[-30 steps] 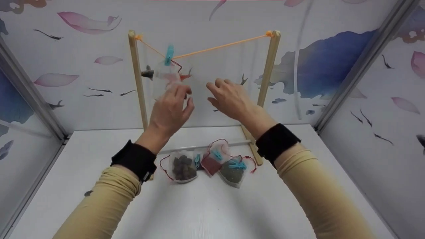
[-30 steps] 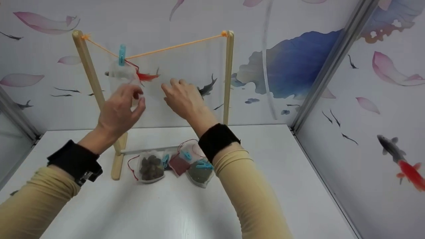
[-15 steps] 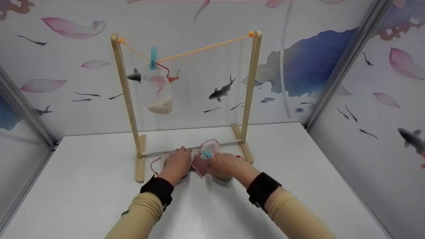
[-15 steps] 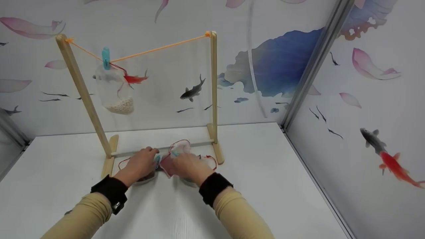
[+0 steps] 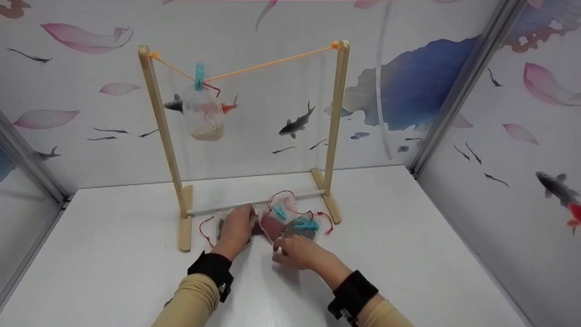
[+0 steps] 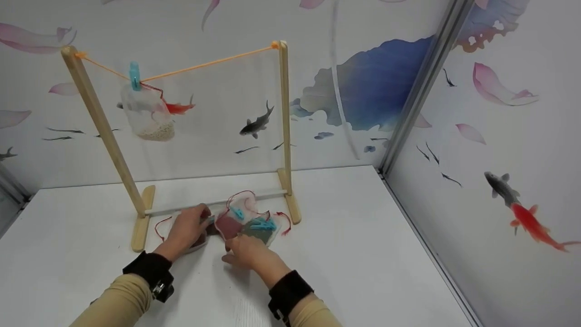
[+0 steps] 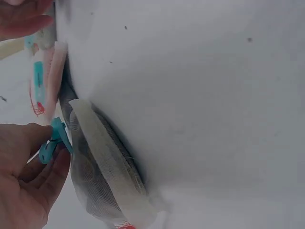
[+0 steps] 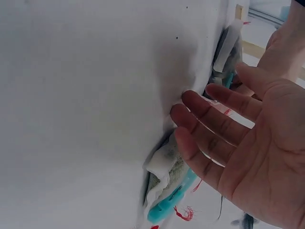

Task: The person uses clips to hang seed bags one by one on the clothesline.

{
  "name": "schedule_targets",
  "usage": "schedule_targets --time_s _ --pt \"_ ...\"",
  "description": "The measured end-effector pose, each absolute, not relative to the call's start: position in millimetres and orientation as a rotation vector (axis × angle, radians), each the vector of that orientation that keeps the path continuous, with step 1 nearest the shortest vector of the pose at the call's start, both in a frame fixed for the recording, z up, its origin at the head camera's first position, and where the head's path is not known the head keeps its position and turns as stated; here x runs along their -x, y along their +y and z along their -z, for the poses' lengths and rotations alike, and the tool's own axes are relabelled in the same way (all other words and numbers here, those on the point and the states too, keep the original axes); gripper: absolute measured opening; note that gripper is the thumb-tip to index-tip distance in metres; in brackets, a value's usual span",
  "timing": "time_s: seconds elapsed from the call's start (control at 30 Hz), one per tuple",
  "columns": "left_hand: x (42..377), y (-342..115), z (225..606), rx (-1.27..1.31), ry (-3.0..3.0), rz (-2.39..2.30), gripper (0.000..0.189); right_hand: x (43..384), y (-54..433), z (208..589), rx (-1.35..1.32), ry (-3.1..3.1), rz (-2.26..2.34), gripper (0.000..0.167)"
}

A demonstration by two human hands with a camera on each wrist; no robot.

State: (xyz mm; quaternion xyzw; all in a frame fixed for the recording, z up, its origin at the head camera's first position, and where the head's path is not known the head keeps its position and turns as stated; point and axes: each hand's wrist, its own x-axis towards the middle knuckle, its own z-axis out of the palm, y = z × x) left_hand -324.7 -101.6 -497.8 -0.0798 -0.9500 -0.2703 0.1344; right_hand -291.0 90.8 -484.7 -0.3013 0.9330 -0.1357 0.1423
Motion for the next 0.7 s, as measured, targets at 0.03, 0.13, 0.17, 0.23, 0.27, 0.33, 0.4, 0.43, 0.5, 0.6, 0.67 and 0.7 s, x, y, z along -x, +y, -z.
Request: schedule_targets --time_s 0.03,0.13,0.17,0.23,0.27,0.33,0.4,0.43,0.5,0.6,0.67,0.7 --pt "324.1 -103.4 496.4 0.206 -2.746 0.847 0.008 290.9 91.0 485.7 0.863 2.694 0.429 0.024" --pt "320.5 -107.4 493.2 0.177 -2.713 0.97 0.021 290.2 92.2 488.1 0.845 2.691 0.543 0.026" --pt "318.3 -108.0 492.4 0.171 -2.711 1.002 0.026 289.6 92.5 488.7 0.833 2.684 0.587 0.026" --pt "311.9 -108.5 490.8 0.174 -2.713 1.054 0.032 287.4 92.6 489.3 0.807 2.658 0.664 0.028" --pt "308.2 -108.2 490.7 0.182 -2.711 1.076 0.033 286.0 92.4 489.6 0.793 2.639 0.7 0.03" --pt "299.6 -106.5 490.5 0.201 -2.709 1.139 0.034 282.3 91.2 490.4 0.741 2.596 0.776 0.036" --pt "290.3 -103.7 491.3 0.227 -2.695 1.223 0.033 278.2 89.8 491.9 0.695 2.559 0.864 0.042" --pt "285.8 -102.2 492.1 0.25 -2.673 1.273 0.032 276.0 89.3 492.7 0.679 2.551 0.915 0.045" --pt "277.8 -98.8 494.3 0.273 -2.624 1.402 0.029 271.9 88.6 495.5 0.675 2.563 1.036 0.048" --pt "267.6 -94.5 498.6 0.265 -2.517 1.651 0.028 265.8 88.7 499.4 0.719 2.609 1.218 0.051" --pt "262.9 -91.7 501.4 0.227 -2.424 1.845 0.03 262.0 88.7 501.2 0.744 2.664 1.289 0.05" --pt "261.1 -90.6 502.2 0.214 -2.375 1.93 0.033 260.4 88.6 501.6 0.75 2.696 1.306 0.047"
